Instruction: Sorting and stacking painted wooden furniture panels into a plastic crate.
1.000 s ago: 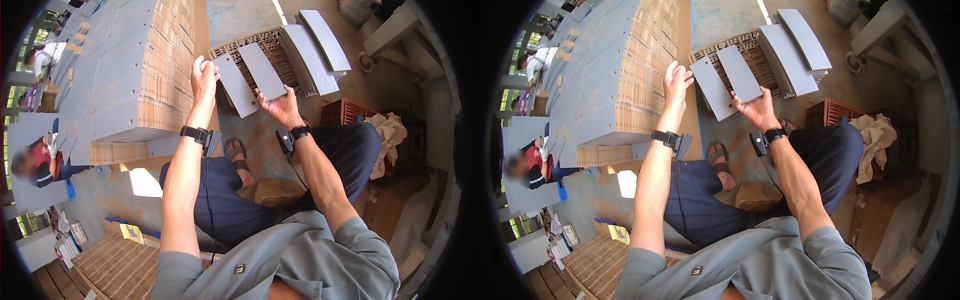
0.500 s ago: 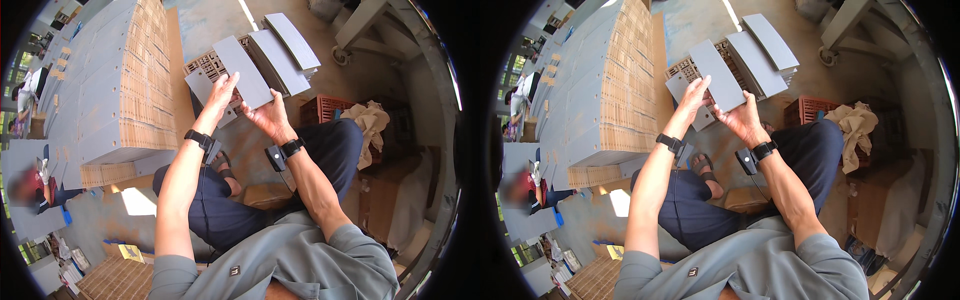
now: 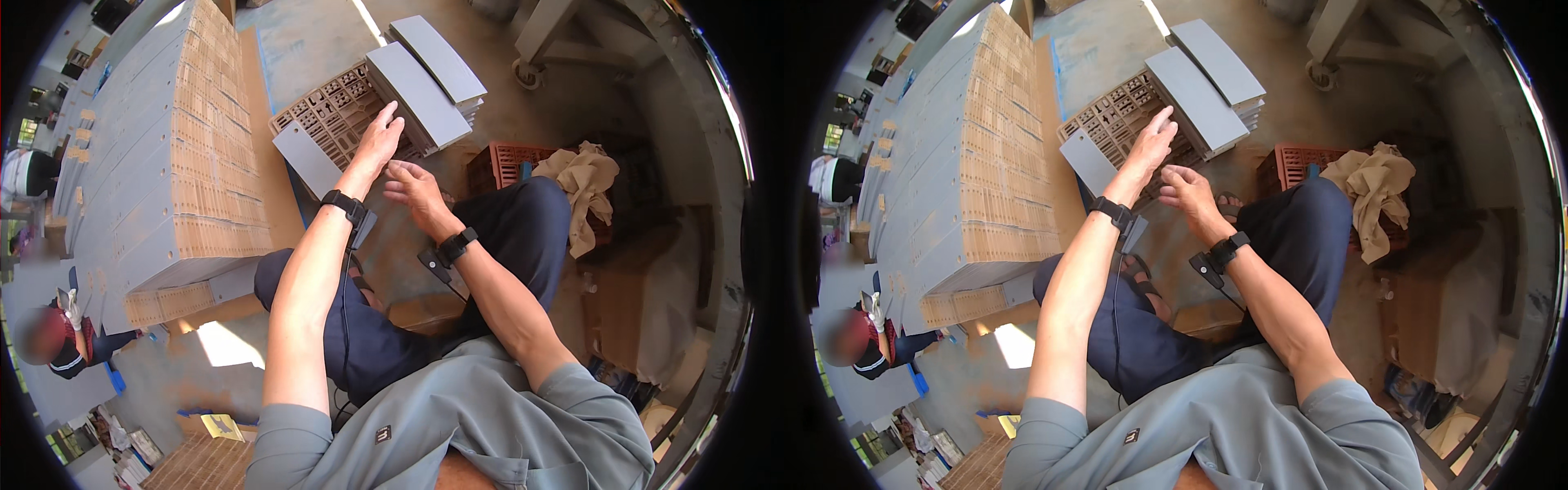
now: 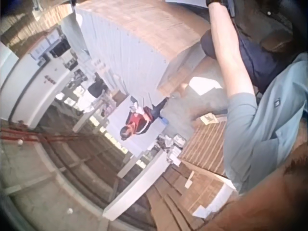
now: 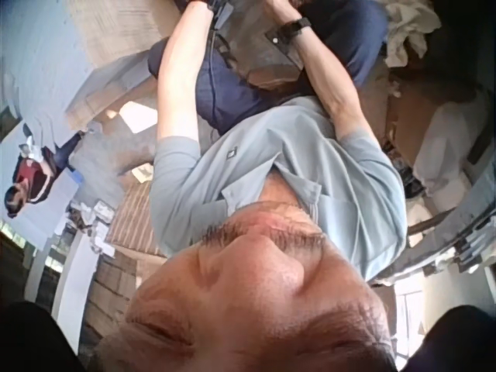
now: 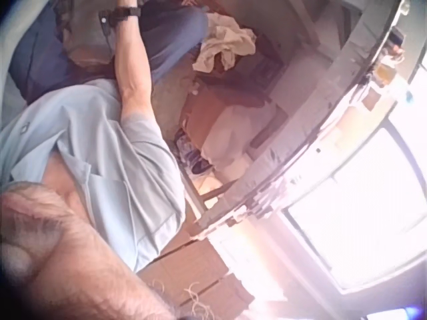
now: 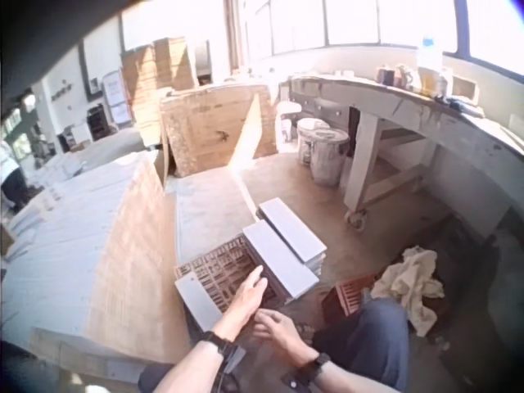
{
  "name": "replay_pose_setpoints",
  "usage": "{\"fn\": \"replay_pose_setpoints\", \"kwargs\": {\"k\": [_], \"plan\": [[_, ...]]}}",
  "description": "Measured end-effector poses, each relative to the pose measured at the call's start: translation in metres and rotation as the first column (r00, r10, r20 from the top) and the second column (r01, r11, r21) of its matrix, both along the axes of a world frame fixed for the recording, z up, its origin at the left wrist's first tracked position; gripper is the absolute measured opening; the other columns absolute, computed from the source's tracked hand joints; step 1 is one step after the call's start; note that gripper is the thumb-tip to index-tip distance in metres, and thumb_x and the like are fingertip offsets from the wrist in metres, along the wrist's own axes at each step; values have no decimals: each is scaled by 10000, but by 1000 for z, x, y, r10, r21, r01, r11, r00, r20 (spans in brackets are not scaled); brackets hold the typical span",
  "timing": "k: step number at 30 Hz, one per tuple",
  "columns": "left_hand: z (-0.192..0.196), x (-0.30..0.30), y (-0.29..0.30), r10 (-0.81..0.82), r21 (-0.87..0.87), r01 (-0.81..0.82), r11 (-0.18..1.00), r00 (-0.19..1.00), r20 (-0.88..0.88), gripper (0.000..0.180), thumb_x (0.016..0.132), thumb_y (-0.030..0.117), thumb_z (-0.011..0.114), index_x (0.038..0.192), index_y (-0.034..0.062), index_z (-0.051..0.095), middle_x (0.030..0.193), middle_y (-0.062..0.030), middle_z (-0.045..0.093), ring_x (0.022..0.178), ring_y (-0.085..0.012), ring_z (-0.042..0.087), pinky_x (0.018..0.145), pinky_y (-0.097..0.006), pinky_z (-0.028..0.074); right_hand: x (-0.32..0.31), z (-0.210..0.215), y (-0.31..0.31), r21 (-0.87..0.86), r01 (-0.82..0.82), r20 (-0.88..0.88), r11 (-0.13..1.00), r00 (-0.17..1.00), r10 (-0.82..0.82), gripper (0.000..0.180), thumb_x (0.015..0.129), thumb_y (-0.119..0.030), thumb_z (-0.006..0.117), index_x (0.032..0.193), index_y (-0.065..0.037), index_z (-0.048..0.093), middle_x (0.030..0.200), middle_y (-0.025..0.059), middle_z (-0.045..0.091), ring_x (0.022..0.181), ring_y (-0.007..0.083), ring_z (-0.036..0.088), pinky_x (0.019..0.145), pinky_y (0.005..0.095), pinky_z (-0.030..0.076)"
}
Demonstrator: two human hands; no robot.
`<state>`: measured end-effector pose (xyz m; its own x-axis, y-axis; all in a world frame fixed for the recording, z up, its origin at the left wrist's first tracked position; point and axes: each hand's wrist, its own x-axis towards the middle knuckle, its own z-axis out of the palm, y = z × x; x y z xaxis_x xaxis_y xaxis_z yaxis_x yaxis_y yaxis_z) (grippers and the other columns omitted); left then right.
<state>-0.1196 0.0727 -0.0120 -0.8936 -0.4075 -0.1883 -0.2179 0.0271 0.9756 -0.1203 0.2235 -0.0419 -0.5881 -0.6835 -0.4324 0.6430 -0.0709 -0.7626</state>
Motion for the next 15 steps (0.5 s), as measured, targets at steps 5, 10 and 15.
{"fn": "replay_pose_setpoints", "kwargs": {"k": [5, 10, 15], "plan": [[56, 37, -48, 502, 313, -444, 839, 855, -132, 589, 1006, 218, 539, 1496, -36, 334, 1438, -238, 460, 1174, -317, 584, 943, -421, 522, 15, -28, -10, 492, 245, -830, 835, 423, 364, 756, 812, -357, 790, 1384, 30, 483, 1324, 239, 507, 1186, 387, 526, 975, 447, 471], [80, 110, -95, 774, 345, -695, 630, 597, -210, 581, 966, 187, 589, 1463, -19, 369, 1290, -184, 521, 1050, -255, 607, 893, -390, 544, 59, -24, -52, 588, 198, -804, 784, 249, 540, 974, 731, -421, 853, 1477, -37, 359, 1384, 220, 446, 1240, 402, 477, 982, 496, 457], [72, 137, -96, 789, 356, -710, 608, 591, -170, 582, 961, 187, 596, 1455, -21, 369, 1327, -202, 519, 1061, -263, 616, 898, -390, 551, 83, -32, -93, 744, 138, -668, 654, 183, 722, 1087, 688, -370, 883, 1525, -59, 264, 1427, 216, 381, 1246, 418, 474, 936, 493, 492]]}}
